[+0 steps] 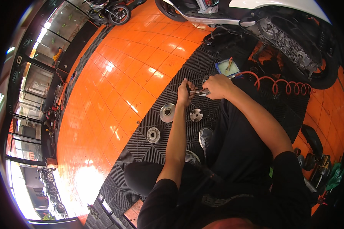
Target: The person sits on a black mat in a workshop and uses a screwdriver to disassemble and clean several small metal mechanical parts. They remove screws from a circular component, wipe the parts with a cloth, and place them on the mat.
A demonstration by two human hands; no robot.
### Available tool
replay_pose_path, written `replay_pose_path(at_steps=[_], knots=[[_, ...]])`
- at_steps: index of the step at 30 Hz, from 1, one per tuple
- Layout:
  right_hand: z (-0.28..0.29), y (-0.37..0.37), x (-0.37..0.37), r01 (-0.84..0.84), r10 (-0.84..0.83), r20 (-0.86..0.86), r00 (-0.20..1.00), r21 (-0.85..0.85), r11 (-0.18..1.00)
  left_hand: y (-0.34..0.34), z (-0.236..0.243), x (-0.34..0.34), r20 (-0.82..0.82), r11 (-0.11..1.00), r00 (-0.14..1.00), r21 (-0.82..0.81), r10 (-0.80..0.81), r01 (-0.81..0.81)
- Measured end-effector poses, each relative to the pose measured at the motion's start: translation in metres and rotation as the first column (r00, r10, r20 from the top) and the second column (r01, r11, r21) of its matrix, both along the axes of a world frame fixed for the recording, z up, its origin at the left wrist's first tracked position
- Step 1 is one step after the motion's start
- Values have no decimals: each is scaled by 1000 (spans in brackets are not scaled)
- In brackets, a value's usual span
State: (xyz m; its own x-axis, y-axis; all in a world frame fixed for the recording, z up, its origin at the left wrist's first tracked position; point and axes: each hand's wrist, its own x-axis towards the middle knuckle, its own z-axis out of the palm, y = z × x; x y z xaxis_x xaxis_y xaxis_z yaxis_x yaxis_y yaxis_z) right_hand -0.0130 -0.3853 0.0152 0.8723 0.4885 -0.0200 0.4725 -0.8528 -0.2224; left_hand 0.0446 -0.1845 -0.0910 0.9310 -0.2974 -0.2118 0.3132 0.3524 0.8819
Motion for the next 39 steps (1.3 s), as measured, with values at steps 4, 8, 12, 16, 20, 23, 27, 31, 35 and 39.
replay_pose_path(at_steps=[4, 8, 12, 16, 20, 23, 27, 31, 35, 39], knots=[[-4, -1, 1, 13, -13, 12, 1000, -3, 1000, -1, 0, 0, -4, 1000, 1000, 25, 19, -19], [-4, 0, 3, 18, -18, -9, 1000, -32, 999, -2, -3, 2, 20, 996, 996, 31, 82, -82], [-2, 0, 1, 15, -15, 0, 1000, -14, 1000, -2, -7, 6, 5, 992, 993, -47, 114, -113], [-4, -1, 1, 21, -21, -1, 1000, -14, 1000, -3, -6, 9, -119, 955, 978, -223, 174, -197], [-7, 0, 3, 25, -24, 17, 1000, -3, 1000, 0, -10, 13, -180, 908, 973, -366, 147, -205], [-6, 4, 2, 26, -26, 32, 999, -9, 1000, 1, -13, 11, -209, 873, 964, -426, 161, -238], [-11, -1, 5, 47, -47, 13, 999, -45, 998, -16, -2, 4, -252, 860, 947, -418, 200, -293], [-6, 2, 3, 48, -47, 22, 999, -50, 998, -10, -2, 4, -212, 859, 957, -433, 197, -273], [-7, 1, 3, 50, -49, 22, 999, -43, 998, -11, -1, 5, -195, 874, 962, -412, 193, -258], [-8, 1, 4, 50, -49, 20, 999, -44, 998, -13, 4, 4, -177, 908, 969, -355, 169, -224]])
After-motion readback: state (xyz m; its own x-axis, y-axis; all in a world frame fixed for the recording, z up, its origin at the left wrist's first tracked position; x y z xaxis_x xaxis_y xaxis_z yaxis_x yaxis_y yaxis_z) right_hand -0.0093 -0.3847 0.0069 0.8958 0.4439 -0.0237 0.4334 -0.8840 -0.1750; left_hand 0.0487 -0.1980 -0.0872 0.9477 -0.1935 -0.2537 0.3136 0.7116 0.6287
